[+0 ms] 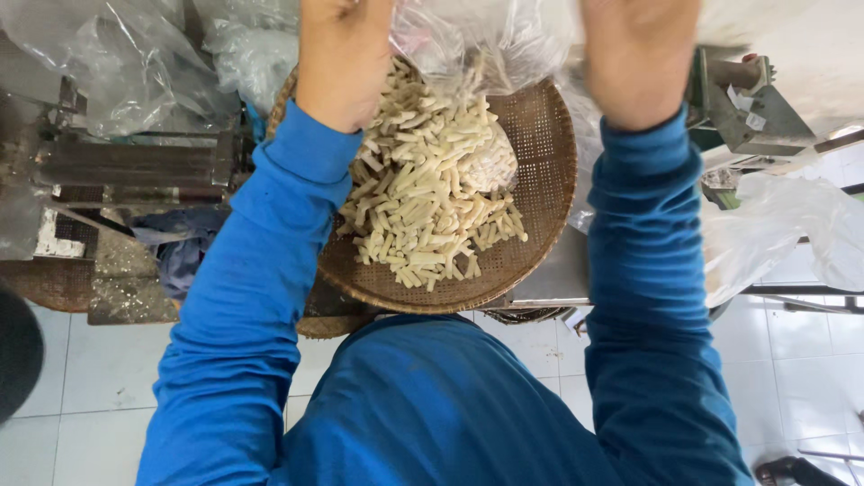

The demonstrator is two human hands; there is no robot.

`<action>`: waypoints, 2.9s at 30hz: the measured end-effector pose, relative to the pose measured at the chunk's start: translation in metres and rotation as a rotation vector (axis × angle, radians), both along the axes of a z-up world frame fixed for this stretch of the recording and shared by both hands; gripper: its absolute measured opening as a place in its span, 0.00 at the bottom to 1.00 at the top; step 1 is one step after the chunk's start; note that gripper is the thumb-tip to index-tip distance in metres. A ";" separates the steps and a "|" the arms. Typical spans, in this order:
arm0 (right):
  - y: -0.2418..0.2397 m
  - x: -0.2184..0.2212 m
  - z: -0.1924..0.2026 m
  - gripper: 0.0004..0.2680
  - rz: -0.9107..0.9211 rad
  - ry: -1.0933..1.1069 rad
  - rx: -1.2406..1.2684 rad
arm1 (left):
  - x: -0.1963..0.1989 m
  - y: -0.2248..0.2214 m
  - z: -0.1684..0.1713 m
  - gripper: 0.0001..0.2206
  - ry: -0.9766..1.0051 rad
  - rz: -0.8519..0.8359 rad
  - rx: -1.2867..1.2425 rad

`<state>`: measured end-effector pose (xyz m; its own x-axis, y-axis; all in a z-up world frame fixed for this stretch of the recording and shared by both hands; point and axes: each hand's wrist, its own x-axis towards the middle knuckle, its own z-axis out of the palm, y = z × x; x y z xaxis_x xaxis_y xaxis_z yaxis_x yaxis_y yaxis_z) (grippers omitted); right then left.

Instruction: The person empties plastic bags of small, cylindrical, off-white food items into a large woven basket. They then use their hands to spread and mix the items within the basket and transfer portions to other nearby baskets.

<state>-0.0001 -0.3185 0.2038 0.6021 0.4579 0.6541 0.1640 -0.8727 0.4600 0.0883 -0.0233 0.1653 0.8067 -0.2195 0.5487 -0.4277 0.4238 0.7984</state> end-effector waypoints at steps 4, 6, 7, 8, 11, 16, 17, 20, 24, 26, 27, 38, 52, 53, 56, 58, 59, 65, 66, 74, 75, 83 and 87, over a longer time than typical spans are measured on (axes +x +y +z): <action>0.058 0.012 -0.034 0.37 0.615 0.651 0.817 | -0.013 0.010 -0.009 0.15 0.333 -0.424 -0.330; 0.079 0.009 -0.059 0.40 0.435 0.634 0.786 | -0.028 0.007 -0.018 0.16 0.351 -0.317 -0.199; 0.085 0.004 -0.071 0.38 0.503 0.633 0.862 | -0.036 0.006 -0.025 0.16 0.357 -0.263 -0.132; 0.095 -0.009 -0.087 0.38 0.573 0.629 0.936 | -0.050 0.008 -0.033 0.17 0.090 -0.180 0.161; 0.109 -0.042 -0.129 0.26 0.714 0.954 1.520 | -0.088 0.015 -0.061 0.15 -0.413 0.106 0.740; 0.018 -0.034 -0.164 0.12 0.269 0.338 1.029 | -0.125 0.050 -0.105 0.22 -0.149 0.010 0.663; -0.020 -0.021 -0.163 0.12 0.090 0.207 0.926 | -0.128 0.062 -0.110 0.21 -0.141 0.051 0.672; -0.135 0.010 -0.163 0.16 -0.362 0.142 0.674 | -0.145 0.092 -0.130 0.17 0.075 0.200 0.709; -0.209 0.054 -0.214 0.46 -0.662 0.553 0.712 | -0.170 0.116 -0.165 0.13 0.350 0.367 0.571; -0.221 0.081 -0.256 0.52 -0.841 0.919 0.718 | -0.180 0.119 -0.184 0.13 0.453 0.453 0.550; -0.221 0.093 -0.281 0.50 -0.858 1.019 0.729 | -0.186 0.120 -0.192 0.13 0.460 0.457 0.557; -0.240 0.139 -0.450 0.35 -0.899 1.196 0.687 | -0.252 0.106 -0.243 0.11 0.538 0.649 0.624; -0.152 0.069 -0.232 0.23 -0.208 0.589 1.305 | -0.187 0.024 -0.142 0.19 -0.023 0.700 1.082; -0.126 0.054 -0.220 0.27 -0.059 0.869 1.250 | -0.176 0.014 -0.140 0.23 -0.092 0.677 1.118; -0.054 0.028 -0.207 0.47 0.441 1.194 0.723 | -0.130 -0.013 -0.142 0.40 -0.186 0.679 1.297; -0.011 0.012 -0.212 0.49 0.283 1.077 0.762 | -0.088 -0.028 -0.144 0.47 -0.129 0.596 1.408; 0.001 0.005 -0.214 0.50 0.206 1.023 0.779 | -0.071 -0.031 -0.145 0.48 -0.051 0.514 1.443; -0.004 0.037 -0.216 0.41 -0.056 0.987 1.065 | -0.033 -0.015 -0.166 0.36 0.081 0.513 1.298; -0.007 0.039 -0.216 0.40 -0.080 1.031 1.172 | -0.036 -0.012 -0.170 0.34 0.028 0.505 1.294; -0.007 0.043 -0.203 0.34 -0.201 1.023 1.009 | -0.081 0.021 -0.178 0.24 -0.155 0.502 1.291; -0.006 0.044 -0.204 0.34 -0.198 0.980 1.050 | -0.083 0.028 -0.176 0.26 -0.072 0.508 1.292; 0.032 0.049 -0.225 0.35 -0.083 0.607 0.751 | -0.083 0.054 -0.177 0.41 0.043 0.471 1.134; 0.033 0.074 -0.212 0.37 -0.167 0.774 0.938 | -0.092 0.047 -0.194 0.41 0.007 0.545 1.107</action>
<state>0.0740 -0.2857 -0.0080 0.9842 -0.1177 0.1323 -0.0308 -0.8496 -0.5265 -0.0035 0.0235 -0.0292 0.9406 -0.1974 0.2762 -0.3310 -0.7143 0.6166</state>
